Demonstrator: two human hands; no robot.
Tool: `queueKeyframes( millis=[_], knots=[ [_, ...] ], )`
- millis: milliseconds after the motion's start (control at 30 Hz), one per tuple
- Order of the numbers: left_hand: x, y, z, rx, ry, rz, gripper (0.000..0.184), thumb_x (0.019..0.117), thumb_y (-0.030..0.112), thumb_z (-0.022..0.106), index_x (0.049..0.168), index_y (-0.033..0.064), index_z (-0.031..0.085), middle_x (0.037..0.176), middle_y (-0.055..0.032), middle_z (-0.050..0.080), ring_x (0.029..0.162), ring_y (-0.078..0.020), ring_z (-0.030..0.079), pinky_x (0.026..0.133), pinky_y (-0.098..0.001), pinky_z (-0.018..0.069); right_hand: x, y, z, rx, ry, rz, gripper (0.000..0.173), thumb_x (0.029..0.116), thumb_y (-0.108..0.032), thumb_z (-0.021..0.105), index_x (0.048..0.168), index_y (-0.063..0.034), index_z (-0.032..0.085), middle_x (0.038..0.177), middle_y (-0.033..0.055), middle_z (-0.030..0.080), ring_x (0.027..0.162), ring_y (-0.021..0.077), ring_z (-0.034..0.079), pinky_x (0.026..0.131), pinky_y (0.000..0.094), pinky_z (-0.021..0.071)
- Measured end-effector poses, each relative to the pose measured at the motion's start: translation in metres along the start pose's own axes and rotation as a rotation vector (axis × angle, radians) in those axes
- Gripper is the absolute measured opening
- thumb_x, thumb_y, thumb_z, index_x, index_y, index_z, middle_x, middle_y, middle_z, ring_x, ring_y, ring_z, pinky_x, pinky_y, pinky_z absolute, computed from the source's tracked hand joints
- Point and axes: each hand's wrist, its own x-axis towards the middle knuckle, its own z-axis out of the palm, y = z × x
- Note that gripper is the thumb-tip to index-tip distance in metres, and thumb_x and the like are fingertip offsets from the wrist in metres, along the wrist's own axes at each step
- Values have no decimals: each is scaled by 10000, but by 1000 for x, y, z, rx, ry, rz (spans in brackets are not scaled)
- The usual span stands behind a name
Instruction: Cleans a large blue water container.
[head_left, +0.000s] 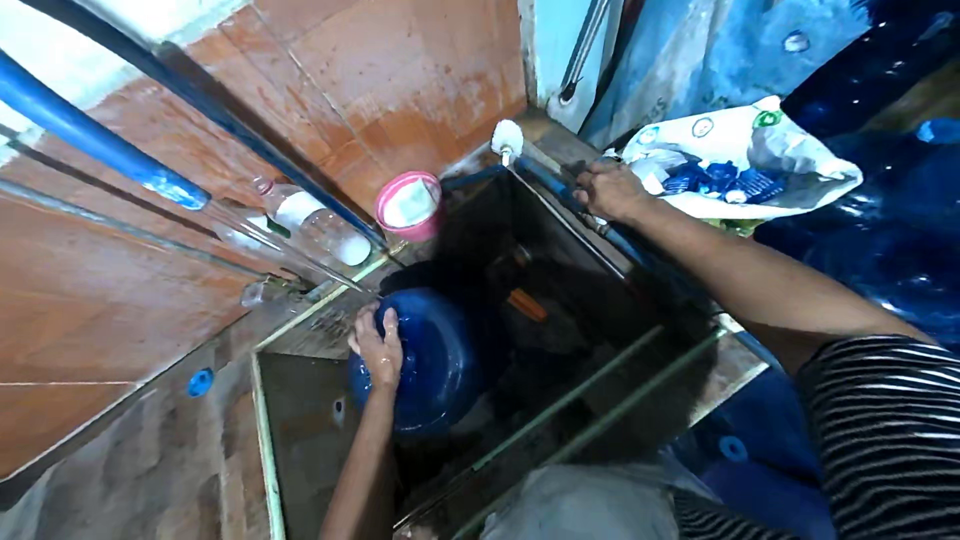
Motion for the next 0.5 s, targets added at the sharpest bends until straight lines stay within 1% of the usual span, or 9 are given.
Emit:
queueKeyframes(
  millis=[33, 100, 133, 167, 300, 367, 400, 433, 500],
  knots=[
    [6, -2, -2, 7, -7, -13, 500, 1057, 325, 473, 1332, -76, 586, 1379, -315, 561, 1346, -473, 477, 1159, -641, 259, -1, -3, 1, 9, -7, -4, 374, 1069, -223, 529, 1300, 50, 639, 1423, 303, 537, 1330, 491, 507, 1115, 654, 337],
    [24, -6, -2, 126, 25, -294, 559, 1069, 403, 480, 1366, -62, 572, 1415, -350, 514, 1362, -505, 456, 1134, -639, 315, -2, -9, -1, 11, -15, -7, 380, 1072, -240, 527, 1309, 35, 639, 1446, 281, 534, 1357, 466, 494, 1148, 630, 314],
    [33, -6, 0, 178, 23, -438, 613, 1070, 456, 458, 1428, -38, 524, 1494, -342, 440, 1426, -494, 391, 1156, -647, 280, -3, -9, -4, 10, -19, -10, 384, 1076, -248, 522, 1316, 29, 636, 1453, 275, 531, 1364, 459, 491, 1153, 622, 311],
    [34, -4, 2, 183, 25, -487, 633, 1064, 472, 467, 1456, -23, 501, 1536, -332, 391, 1463, -486, 337, 1173, -663, 235, -3, -8, -5, 10, -21, -16, 387, 1078, -248, 516, 1319, 30, 633, 1450, 276, 533, 1363, 459, 492, 1156, 617, 311],
    [11, 6, 4, 16, 16, -136, 657, 973, 370, 644, 1427, -86, 506, 1542, -347, 369, 1458, -505, 311, 1200, -647, 151, 2, 9, 5, 39, 15, -16, 370, 1071, -233, 522, 1286, 37, 656, 1408, 292, 560, 1329, 478, 518, 1136, 646, 326],
    [20, -4, 0, 53, 6, -259, 809, 951, 467, 670, 1519, -44, 403, 1596, -339, 282, 1477, -516, 269, 1184, -653, 217, 2, 12, 9, 37, 6, -19, 364, 1073, -228, 518, 1273, 46, 653, 1401, 303, 555, 1326, 499, 509, 1116, 672, 334],
    [29, -7, -3, 142, -43, -404, 886, 970, 581, 594, 1586, 13, 304, 1637, -322, 198, 1500, -524, 215, 1156, -693, 232, 3, 11, 9, 34, 12, -29, 356, 1071, -224, 523, 1263, 44, 659, 1395, 298, 560, 1317, 497, 515, 1104, 672, 345],
    [35, -5, -6, 190, -107, -494, 917, 992, 638, 510, 1629, 57, 200, 1666, -304, 112, 1517, -534, 151, 1132, -747, 210, 4, 10, 9, 33, 21, -42, 344, 1065, -216, 529, 1255, 35, 669, 1392, 288, 570, 1312, 490, 524, 1099, 667, 358],
    [24, 8, -7, 162, -169, -445, 925, 994, 598, 537, 1638, 56, 153, 1682, -288, 32, 1533, -528, 69, 1126, -787, 130, 6, 10, 9, 35, 18, -51, 335, 1062, -207, 535, 1270, 21, 666, 1395, 276, 570, 1311, 478, 527, 1102, 658, 353]
  ],
)
